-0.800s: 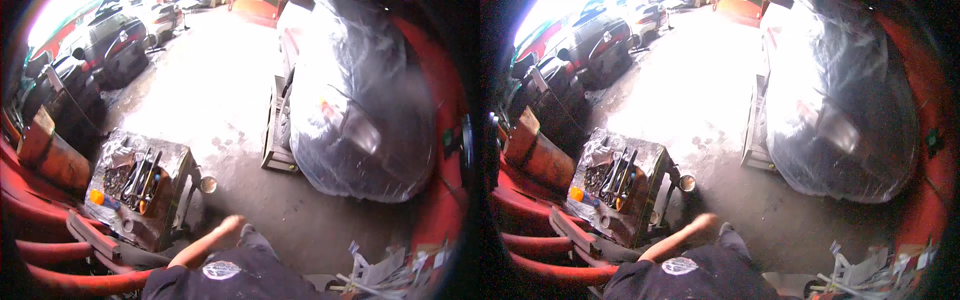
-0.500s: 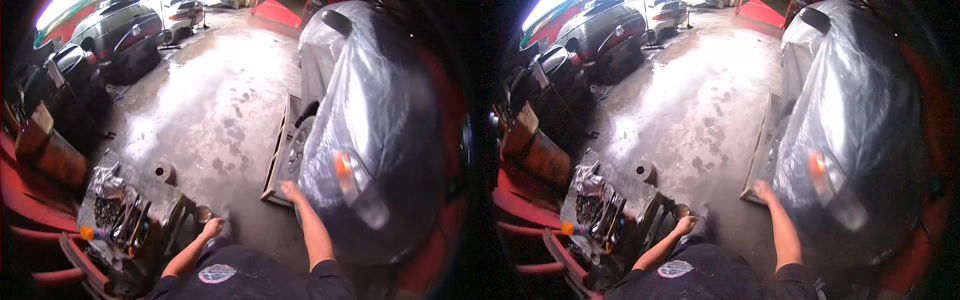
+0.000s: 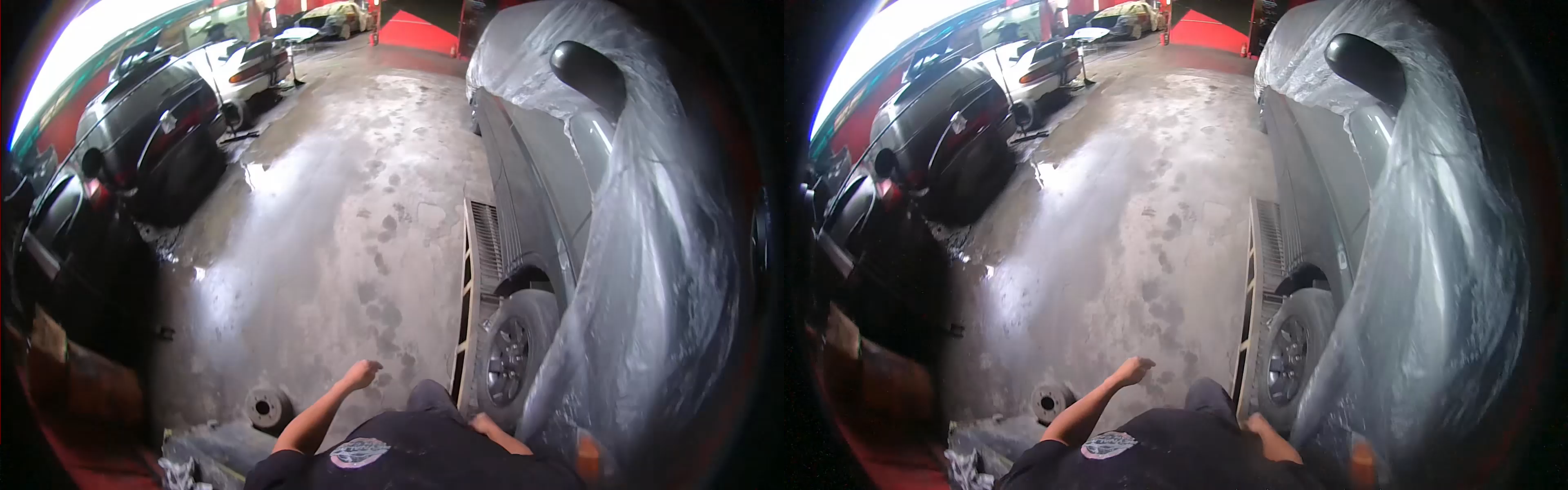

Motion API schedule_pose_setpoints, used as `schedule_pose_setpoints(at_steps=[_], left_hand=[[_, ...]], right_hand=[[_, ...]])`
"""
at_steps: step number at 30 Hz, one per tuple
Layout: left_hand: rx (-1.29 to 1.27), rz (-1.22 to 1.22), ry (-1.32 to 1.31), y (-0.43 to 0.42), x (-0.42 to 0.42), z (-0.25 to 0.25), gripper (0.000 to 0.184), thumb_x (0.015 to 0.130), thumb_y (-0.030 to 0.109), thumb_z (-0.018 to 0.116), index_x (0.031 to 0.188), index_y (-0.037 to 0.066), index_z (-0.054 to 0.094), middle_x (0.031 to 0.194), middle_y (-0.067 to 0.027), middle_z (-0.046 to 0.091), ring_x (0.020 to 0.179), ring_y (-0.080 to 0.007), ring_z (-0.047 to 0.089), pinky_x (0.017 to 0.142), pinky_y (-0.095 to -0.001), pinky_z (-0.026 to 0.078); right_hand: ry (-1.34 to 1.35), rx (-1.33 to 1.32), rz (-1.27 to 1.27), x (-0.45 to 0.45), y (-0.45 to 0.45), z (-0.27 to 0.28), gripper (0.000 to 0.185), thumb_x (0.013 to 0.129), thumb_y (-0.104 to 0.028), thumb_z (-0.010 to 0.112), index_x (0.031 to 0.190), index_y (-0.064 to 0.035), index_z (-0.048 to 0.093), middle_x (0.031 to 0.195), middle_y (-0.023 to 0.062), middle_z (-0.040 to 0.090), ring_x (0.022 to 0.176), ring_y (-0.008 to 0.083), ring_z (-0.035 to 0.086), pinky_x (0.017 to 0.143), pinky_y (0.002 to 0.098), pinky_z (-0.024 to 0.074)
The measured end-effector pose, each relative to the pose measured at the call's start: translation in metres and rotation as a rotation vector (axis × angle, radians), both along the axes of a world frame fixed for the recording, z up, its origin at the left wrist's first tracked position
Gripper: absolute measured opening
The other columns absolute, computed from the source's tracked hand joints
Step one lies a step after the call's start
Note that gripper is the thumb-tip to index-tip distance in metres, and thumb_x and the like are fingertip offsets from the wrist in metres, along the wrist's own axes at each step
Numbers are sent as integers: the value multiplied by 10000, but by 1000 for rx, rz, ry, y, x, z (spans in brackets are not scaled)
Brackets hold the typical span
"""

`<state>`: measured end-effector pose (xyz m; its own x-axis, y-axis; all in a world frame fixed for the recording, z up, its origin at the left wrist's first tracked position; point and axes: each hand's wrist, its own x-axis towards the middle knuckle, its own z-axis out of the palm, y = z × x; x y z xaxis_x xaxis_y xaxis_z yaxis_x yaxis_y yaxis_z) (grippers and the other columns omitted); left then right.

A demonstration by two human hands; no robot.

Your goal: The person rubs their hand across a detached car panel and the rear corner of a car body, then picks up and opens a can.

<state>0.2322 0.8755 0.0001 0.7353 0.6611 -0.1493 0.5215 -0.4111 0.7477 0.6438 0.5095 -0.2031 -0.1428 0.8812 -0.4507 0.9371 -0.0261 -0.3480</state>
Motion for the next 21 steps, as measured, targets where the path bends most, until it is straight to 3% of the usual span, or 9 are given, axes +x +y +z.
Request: schedule_pose_setpoints(at_steps=[3, 6, 9, 12, 13, 14, 16, 18, 21], left_hand=[[-46, 54, -2, 113, 11, -11, 347, 797, 80, 473, 1075, 33, 674, 967, -204, 682, 903, -354, 655, 818, -407, 518], [-217, 192, 24, 224, 15, -56, 341, 806, 69, 479, 1084, 33, 673, 945, -188, 696, 815, -318, 678, 758, -412, 537], [-740, 570, 31, 286, 5, -94, 304, 839, 66, 492, 1074, 46, 684, 903, -154, 703, 705, -290, 672, 636, -442, 552], [-898, 734, 170, 337, 3, -88, 317, 870, 65, 496, 1151, 46, 641, 947, -151, 686, 676, -293, 660, 560, -426, 555], [-947, 741, 167, 353, 3, -82, 331, 876, 62, 490, 1180, 32, 619, 974, -163, 682, 674, -301, 661, 545, -410, 553], [-848, 641, 122, 369, -2, -93, 339, 878, 59, 485, 1192, 22, 607, 981, -166, 680, 681, -306, 663, 550, -410, 554], [-761, 621, 102, 405, 1, -91, 342, 878, 60, 487, 1195, 3, 600, 995, -174, 681, 718, -312, 672, 578, -417, 557], [-783, 792, 139, 449, 32, -37, 333, 876, 67, 498, 1178, -16, 610, 1009, -183, 685, 779, -313, 686, 622, -428, 565], [-809, 811, 167, 526, 51, -44, 318, 877, 78, 508, 1161, -10, 619, 985, -176, 684, 745, -303, 679, 590, -418, 560]], right_hand=[[151, -476, -298, 18, 54, 28, 250, 853, -280, 599, 879, -64, 722, 822, 179, 683, 732, 315, 652, 682, 404, 510], [160, -539, -335, 38, 175, 40, 273, 845, -279, 615, 968, -47, 693, 852, 160, 689, 713, 305, 649, 658, 406, 518], [179, -462, -226, 64, 351, 43, 332, 838, -278, 631, 1057, -31, 663, 882, 140, 695, 694, 294, 645, 635, 407, 525], [106, -588, -173, 108, 590, 47, 441, 803, -230, 644, 1188, -24, 580, 925, 141, 681, 680, 269, 636, 580, 412, 517], [200, -173, -362, 129, 649, 52, 334, 797, -155, 611, 1109, -36, 615, 844, 155, 668, 648, 249, 632, 549, 402, 506], [138, -287, -356, 135, 735, 120, 293, 801, -121, 584, 1079, -38, 621, 840, 147, 665, 640, 244, 626, 547, 392, 508], [51, 182, -185, 167, 874, 137, 302, 777, -201, 604, 1014, -18, 640, 922, 199, 677, 834, 367, 652, 737, 460, 513], [149, 332, -215, 172, 995, 201, 373, 760, -210, 585, 1083, -43, 667, 1015, 207, 674, 935, 374, 642, 831, 441, 502], [360, 463, -296, 156, 1114, 255, 383, 779, -211, 564, 1108, -40, 661, 1017, 199, 680, 929, 363, 646, 812, 409, 511]])
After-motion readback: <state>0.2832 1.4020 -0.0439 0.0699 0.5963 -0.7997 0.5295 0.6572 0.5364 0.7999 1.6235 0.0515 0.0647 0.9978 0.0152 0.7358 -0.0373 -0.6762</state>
